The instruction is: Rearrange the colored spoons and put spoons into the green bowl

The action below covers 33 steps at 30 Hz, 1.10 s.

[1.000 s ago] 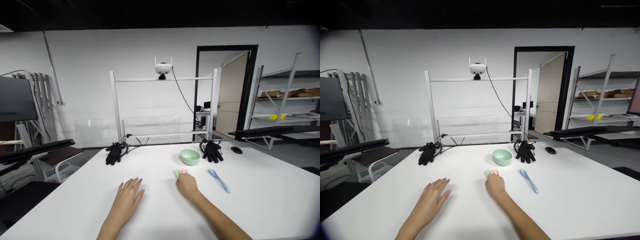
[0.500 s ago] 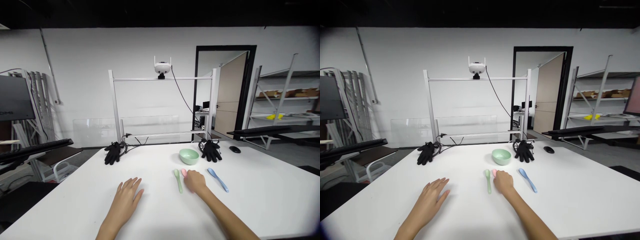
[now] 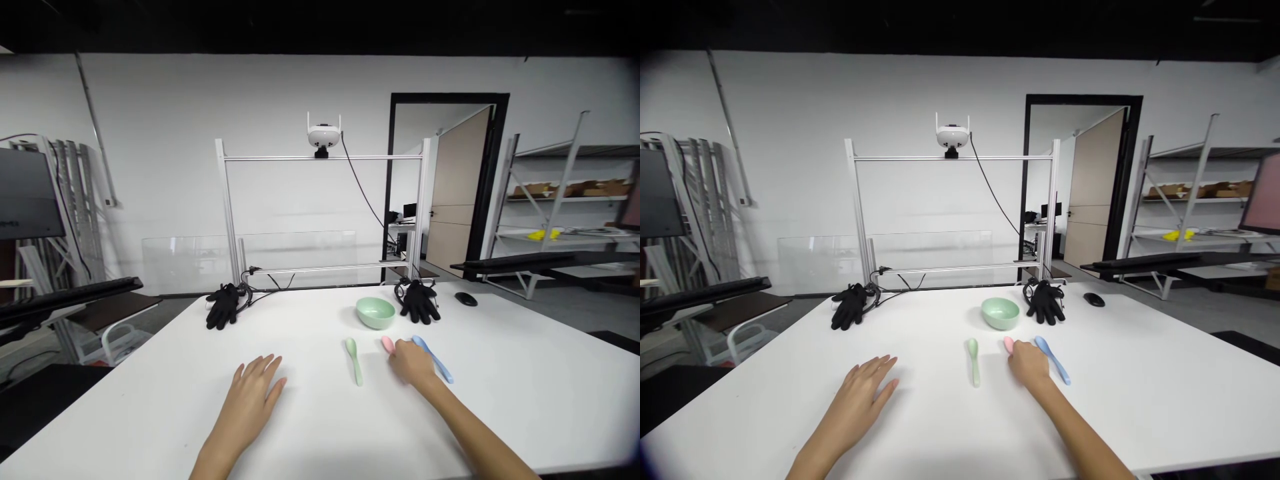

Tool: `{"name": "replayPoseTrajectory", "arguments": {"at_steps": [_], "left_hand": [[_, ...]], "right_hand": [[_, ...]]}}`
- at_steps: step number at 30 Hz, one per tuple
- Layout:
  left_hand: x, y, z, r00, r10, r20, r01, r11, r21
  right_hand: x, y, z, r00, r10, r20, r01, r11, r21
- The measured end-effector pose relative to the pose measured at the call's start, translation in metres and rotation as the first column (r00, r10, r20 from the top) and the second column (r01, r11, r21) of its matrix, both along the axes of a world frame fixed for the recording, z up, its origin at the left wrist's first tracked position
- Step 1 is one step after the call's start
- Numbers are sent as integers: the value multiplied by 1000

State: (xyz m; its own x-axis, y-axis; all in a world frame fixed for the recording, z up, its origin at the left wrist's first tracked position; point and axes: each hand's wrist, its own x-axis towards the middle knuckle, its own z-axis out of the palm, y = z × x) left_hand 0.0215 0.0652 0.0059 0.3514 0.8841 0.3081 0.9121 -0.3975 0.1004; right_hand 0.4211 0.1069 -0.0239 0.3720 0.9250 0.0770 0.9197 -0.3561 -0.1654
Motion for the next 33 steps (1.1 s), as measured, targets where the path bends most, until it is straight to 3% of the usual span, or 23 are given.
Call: {"name": "replayPoseTrajectory", "arguments": {"at_steps": [6, 11, 16, 21, 25, 33], "left_hand": [[2, 0, 1, 1000, -3, 11, 3, 1000, -1], [1, 0, 1, 1000, -8, 17, 7, 1000, 17], [2, 3, 1, 1000, -1, 9, 1, 1000, 21], [1, 4, 2, 1000, 1, 0, -1, 1000, 13], [0, 5, 2, 1000, 12, 14, -12, 1000, 14], [1, 3, 1, 999, 39, -4, -39, 999, -4]], "right_hand": [[6, -2, -7, 1000, 2, 15, -2, 1000, -16], [1, -13, 2, 1000, 8, 3, -8, 1000, 11], [-2, -43, 24, 994, 109, 23, -111, 981, 160], [3, -73, 33, 955, 295, 9, -281, 898, 338], [6, -86, 23, 943, 330, 49, -321, 856, 406], [5, -92, -8, 930, 341, 136, -365, 821, 438]]}}
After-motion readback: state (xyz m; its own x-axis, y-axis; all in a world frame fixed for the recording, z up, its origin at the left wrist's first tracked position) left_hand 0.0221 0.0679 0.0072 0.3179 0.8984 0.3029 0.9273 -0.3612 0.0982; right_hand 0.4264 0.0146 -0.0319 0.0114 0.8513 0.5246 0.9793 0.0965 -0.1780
